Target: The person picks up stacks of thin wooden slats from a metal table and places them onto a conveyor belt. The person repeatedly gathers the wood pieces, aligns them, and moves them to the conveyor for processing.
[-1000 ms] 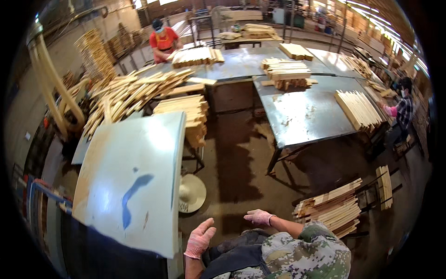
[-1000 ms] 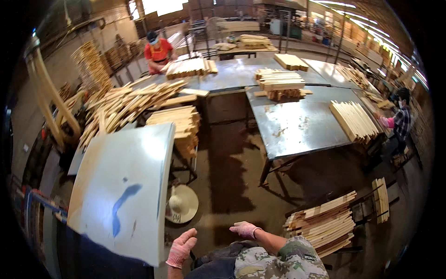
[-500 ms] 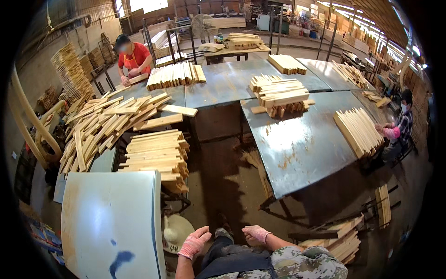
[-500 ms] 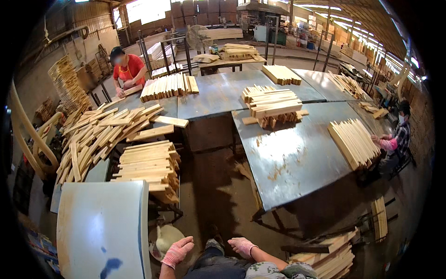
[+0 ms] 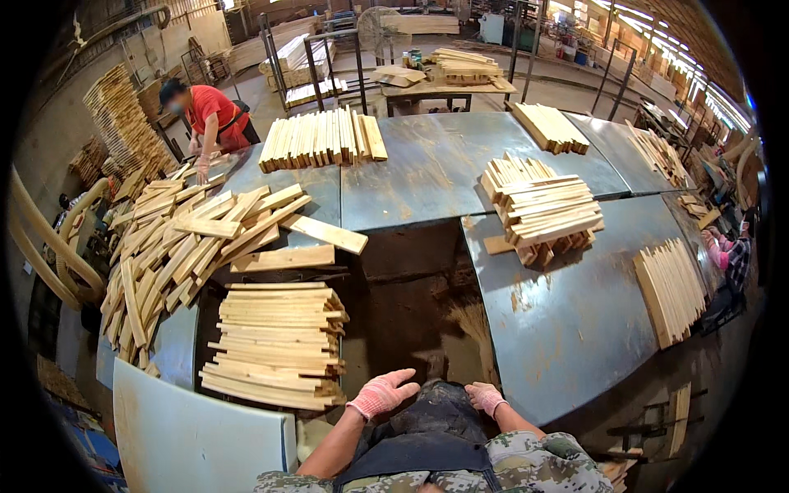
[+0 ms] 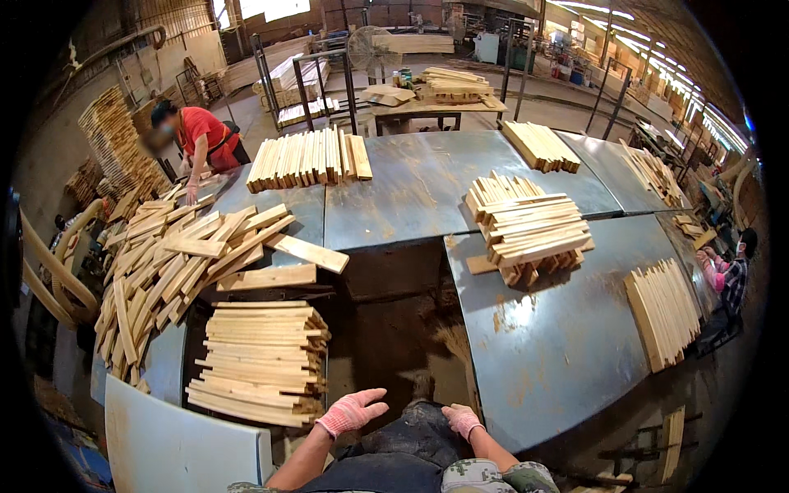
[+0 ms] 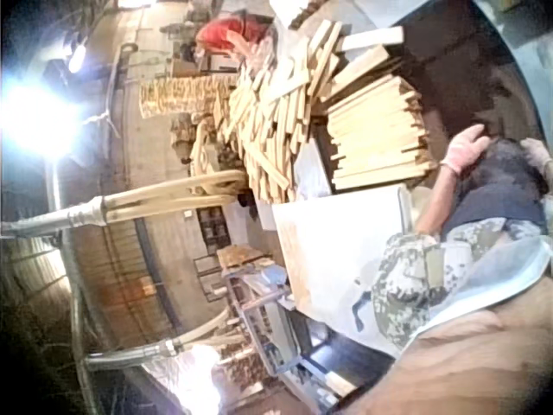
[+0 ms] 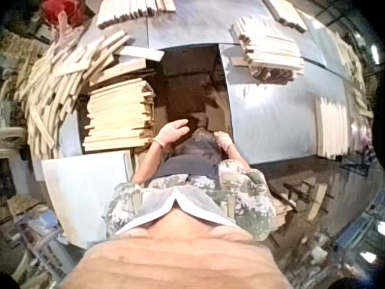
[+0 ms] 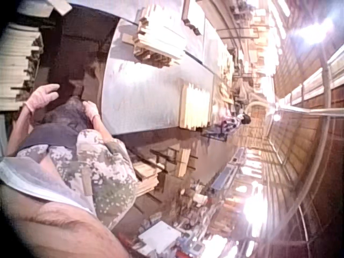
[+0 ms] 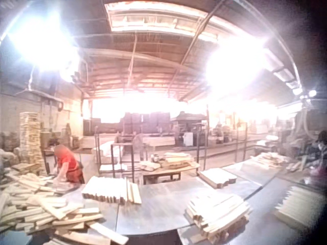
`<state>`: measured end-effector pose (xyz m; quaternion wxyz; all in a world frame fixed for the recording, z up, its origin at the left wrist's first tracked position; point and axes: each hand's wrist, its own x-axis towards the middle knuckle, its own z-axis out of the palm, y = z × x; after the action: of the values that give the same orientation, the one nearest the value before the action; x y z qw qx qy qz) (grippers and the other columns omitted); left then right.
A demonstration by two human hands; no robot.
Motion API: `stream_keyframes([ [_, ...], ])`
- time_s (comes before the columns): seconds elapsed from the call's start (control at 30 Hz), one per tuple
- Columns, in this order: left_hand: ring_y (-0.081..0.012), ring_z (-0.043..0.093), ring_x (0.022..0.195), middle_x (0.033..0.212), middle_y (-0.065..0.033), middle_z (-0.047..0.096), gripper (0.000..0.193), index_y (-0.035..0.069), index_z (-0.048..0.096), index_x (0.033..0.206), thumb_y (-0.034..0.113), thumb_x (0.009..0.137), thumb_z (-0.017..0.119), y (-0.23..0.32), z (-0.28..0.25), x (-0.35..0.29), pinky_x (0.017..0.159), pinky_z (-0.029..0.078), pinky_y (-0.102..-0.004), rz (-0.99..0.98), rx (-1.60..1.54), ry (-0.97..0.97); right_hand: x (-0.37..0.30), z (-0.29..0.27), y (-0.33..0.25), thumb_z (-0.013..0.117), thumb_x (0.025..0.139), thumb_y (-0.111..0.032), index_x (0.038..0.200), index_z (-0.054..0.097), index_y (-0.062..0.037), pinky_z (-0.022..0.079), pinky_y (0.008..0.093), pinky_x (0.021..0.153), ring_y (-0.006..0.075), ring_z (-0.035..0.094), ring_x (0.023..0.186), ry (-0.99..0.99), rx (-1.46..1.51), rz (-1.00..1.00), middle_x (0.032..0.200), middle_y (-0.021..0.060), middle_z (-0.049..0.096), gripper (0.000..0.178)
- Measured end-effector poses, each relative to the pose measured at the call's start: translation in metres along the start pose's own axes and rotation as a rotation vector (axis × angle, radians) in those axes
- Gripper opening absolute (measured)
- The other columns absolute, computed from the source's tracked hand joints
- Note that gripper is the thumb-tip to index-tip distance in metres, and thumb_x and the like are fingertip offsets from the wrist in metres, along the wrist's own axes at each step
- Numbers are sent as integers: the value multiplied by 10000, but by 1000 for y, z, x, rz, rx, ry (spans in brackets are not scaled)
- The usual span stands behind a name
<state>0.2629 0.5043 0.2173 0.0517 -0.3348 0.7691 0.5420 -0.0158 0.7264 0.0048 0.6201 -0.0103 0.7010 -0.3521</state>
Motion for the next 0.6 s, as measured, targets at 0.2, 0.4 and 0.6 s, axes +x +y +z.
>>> stream_keyframes([
  [0.2, -298, 539, 1436, 1530, -153, 598, 670, 63, 556, 1525, 485, 1016, 662, 10, -59, 156, 1188, 411, -372, -77, 3, -123, 110, -20, -151, 658, 1032, -264, 877, 578, -123, 399, 308, 507, 127, 475, 596, -52, 104, -29, 747, -6, 508, 224],
  [0.4, -324, 575, 1396, 1481, -169, 632, 630, 64, 613, 1469, 489, 1008, 668, 30, -146, 288, 1157, 448, -377, -49, 26, 29, 217, -21, -336, 646, 979, -408, 1116, 698, -31, 509, 378, 989, 313, 666, 1117, -52, -214, -108, 1150, 170, 722, 405],
  [0.6, -282, 582, 1393, 1483, -169, 634, 619, 9, 609, 1458, 416, 1000, 696, 9, -236, 386, 1165, 434, -357, -128, -264, 192, 252, 36, -547, 694, 945, -442, 1540, 470, 61, 433, 396, 1154, 368, 553, 1415, 59, -518, -391, 1499, 242, 599, 810],
])
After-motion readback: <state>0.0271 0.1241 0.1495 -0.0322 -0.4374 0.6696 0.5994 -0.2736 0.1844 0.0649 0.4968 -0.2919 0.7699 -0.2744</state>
